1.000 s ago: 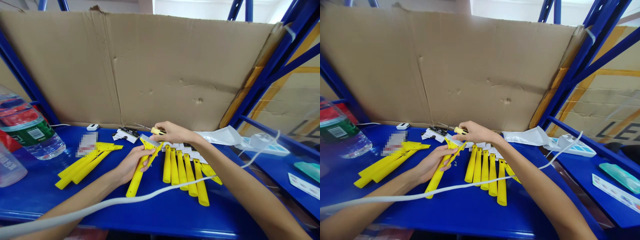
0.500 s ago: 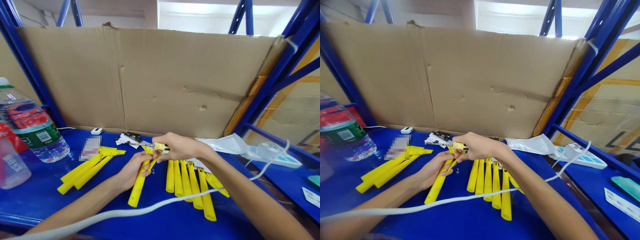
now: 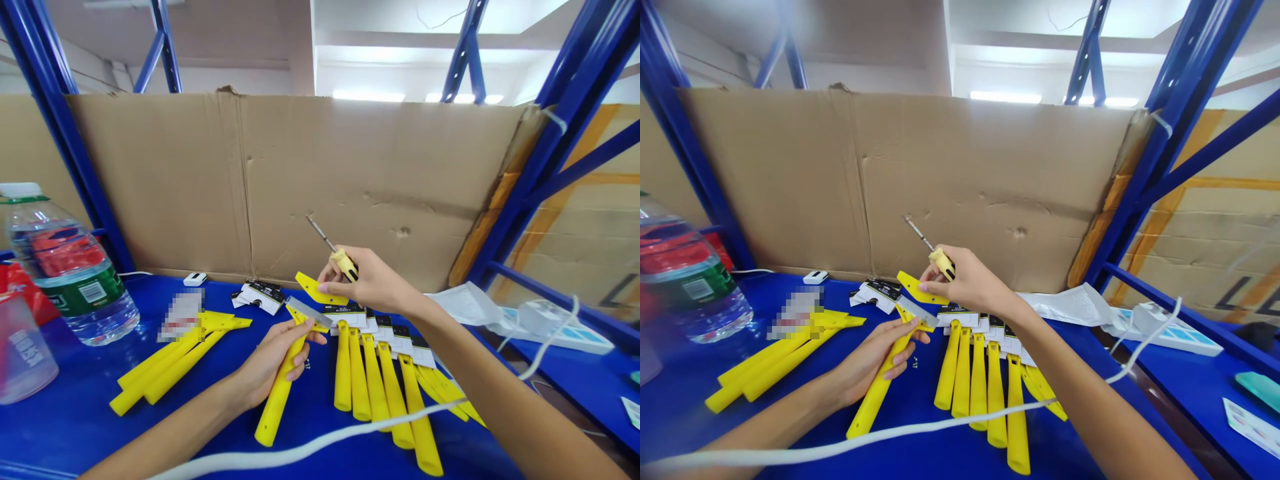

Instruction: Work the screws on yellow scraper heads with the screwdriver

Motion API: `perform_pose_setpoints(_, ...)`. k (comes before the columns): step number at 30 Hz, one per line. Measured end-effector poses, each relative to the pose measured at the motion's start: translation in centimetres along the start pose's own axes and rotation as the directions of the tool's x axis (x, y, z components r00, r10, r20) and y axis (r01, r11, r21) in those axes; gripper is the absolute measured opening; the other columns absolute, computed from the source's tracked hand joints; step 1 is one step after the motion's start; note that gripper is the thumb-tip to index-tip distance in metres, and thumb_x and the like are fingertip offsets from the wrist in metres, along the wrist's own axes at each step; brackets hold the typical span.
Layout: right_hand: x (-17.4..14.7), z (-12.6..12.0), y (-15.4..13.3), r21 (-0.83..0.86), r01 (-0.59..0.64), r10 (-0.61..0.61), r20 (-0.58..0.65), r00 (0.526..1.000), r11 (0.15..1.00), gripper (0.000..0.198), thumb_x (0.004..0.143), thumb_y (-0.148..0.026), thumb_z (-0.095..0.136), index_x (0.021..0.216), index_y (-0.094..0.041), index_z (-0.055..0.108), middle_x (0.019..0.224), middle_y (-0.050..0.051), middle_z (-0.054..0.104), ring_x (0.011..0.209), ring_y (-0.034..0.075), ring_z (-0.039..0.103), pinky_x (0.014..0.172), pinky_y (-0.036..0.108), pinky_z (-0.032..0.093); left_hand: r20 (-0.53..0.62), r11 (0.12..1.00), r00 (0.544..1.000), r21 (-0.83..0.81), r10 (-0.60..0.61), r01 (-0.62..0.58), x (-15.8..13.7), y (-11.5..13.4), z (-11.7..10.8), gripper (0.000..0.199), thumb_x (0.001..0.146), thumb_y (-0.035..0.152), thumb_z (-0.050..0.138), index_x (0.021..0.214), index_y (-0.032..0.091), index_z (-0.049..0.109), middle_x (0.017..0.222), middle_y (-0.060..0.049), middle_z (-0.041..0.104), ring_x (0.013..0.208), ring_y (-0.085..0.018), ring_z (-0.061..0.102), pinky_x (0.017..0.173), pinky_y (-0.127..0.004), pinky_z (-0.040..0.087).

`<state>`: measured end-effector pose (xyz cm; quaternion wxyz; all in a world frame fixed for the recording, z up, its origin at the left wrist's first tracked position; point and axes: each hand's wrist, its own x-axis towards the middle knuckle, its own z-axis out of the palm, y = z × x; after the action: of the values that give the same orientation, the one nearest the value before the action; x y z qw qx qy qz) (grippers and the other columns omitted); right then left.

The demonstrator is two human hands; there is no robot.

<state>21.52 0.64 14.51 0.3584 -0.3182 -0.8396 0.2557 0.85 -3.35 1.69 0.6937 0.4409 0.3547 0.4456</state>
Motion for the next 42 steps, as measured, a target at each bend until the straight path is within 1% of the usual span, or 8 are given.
perform_pose_setpoints(4, 0.3, -0.3, 0.5, 0.128, -0.151, 0.159, -0.060, 0.985, 0.980, 0.030, 0.078, -0.031, 0.086, 0.086, -0.021, 0.059, 0.097, 0.005, 0.079, 0.059, 0.012, 0.057, 0.043, 0.026, 0.046, -0.004, 0.999, 1.000, 0.042, 0.023, -0.023, 0.0, -0.4, -0.2, 0.037, 0.091, 0.049, 0.079, 0.096, 0.013, 0.072, 0.090, -0.008, 0.072, 0.042, -0.002, 0.034, 0.037, -0.020, 0.027)
perform_pose_setpoints(7, 0.4, -0.1, 0.8, 0.126, -0.201, 0.207, -0.034, 0.978, 0.971, 0.031, 0.076, -0.031, 0.086, 0.086, -0.021, 0.059, 0.094, 0.005, 0.079, 0.055, 0.010, 0.053, 0.037, 0.025, 0.044, 0.009, 0.996, 0.999, 0.077, 0.032, -0.032, -0.1, -0.4, -0.2, 0.037, 0.089, 0.048, 0.080, 0.098, 0.013, 0.072, 0.087, -0.006, 0.071, 0.043, -0.003, 0.037, 0.038, -0.020, 0.028)
perform_pose_setpoints(12, 0.6, 1.4, 1.2, 0.018, -0.226, 0.224, 0.073, 0.972, 0.974, 0.025, 0.079, -0.029, 0.082, 0.080, -0.020, 0.058, 0.087, 0.003, 0.078, 0.055, 0.010, 0.053, 0.043, 0.024, 0.042, 0.027, 0.993, 0.999, 0.113, 0.033, -0.036, -0.5, 0.1, 0.2, 0.035, 0.088, 0.045, 0.080, 0.098, 0.012, 0.072, 0.068, 0.001, 0.060, 0.043, -0.004, 0.038, 0.037, -0.018, 0.028)
perform_pose_setpoints(15, 0.8, 2.5, 1.4, -0.070, -0.223, 0.228, 0.069, 0.971, 0.972, 0.019, 0.077, -0.020, 0.081, 0.079, -0.019, 0.062, 0.079, 0.002, 0.075, 0.060, 0.011, 0.057, 0.052, 0.025, 0.043, 0.042, 0.992, 0.998, 0.121, 0.037, -0.042, -0.6, 0.4, 0.4, 0.034, 0.088, 0.043, 0.080, 0.099, 0.011, 0.072, 0.061, 0.004, 0.054, 0.042, -0.005, 0.037, 0.038, -0.018, 0.030)
perform_pose_setpoints(23, 1.2, 4.3, 2.5, -0.120, -0.217, 0.223, 0.039, 0.974, 0.969, 0.019, 0.073, -0.014, 0.079, 0.073, -0.019, 0.060, 0.072, 0.000, 0.071, 0.063, 0.013, 0.060, 0.058, 0.027, 0.042, 0.041, 0.989, 0.998, 0.137, 0.041, -0.047, -0.7, 0.5, 0.5, 0.038, 0.088, 0.048, 0.080, 0.100, 0.013, 0.070, 0.067, 0.002, 0.060, 0.040, -0.004, 0.037, 0.037, -0.018, 0.030)
perform_pose_setpoints(30, 1.1, 4.1, 2.9, -0.110, -0.226, 0.235, 0.074, 0.969, 0.968, 0.021, 0.070, -0.014, 0.082, 0.075, -0.019, 0.063, 0.076, 0.000, 0.074, 0.062, 0.012, 0.059, 0.055, 0.027, 0.041, 0.006, 0.985, 1.000, 0.171, 0.010, -0.011, -0.3, -0.1, 0.2, 0.050, 0.096, 0.062, 0.068, 0.100, 0.012, 0.071, 0.062, 0.003, 0.056, 0.036, -0.004, 0.040, 0.037, -0.019, 0.027)
perform_pose_setpoints(38, 1.1, 3.2, 3.4, 0.019, -0.276, 0.269, 0.168, 0.948, 0.961, 0.033, 0.073, -0.022, 0.087, 0.080, -0.021, 0.056, 0.084, 0.002, 0.081, 0.055, 0.010, 0.059, 0.051, 0.026, 0.042, 0.019, 0.979, 0.999, 0.197, 0.043, -0.046, -0.1, -0.1, 0.2, 0.049, 0.096, 0.062, 0.069, 0.099, 0.013, 0.072, 0.066, 0.002, 0.061, 0.035, -0.004, 0.043, 0.035, -0.018, 0.028)
perform_pose_setpoints(42, 1.1, 3.5, 3.6, 0.000, -0.258, 0.255, 0.147, 0.956, 0.966, 0.034, 0.073, -0.022, 0.088, 0.079, -0.021, 0.055, 0.082, 0.001, 0.081, 0.060, 0.012, 0.064, 0.054, 0.027, 0.044, 0.011, 0.979, 0.999, 0.197, 0.052, -0.053, -0.1, -0.4, 0.1, 0.048, 0.095, 0.062, 0.069, 0.101, 0.014, 0.071, 0.072, 0.000, 0.065, 0.036, -0.004, 0.044, 0.035, -0.018, 0.031)
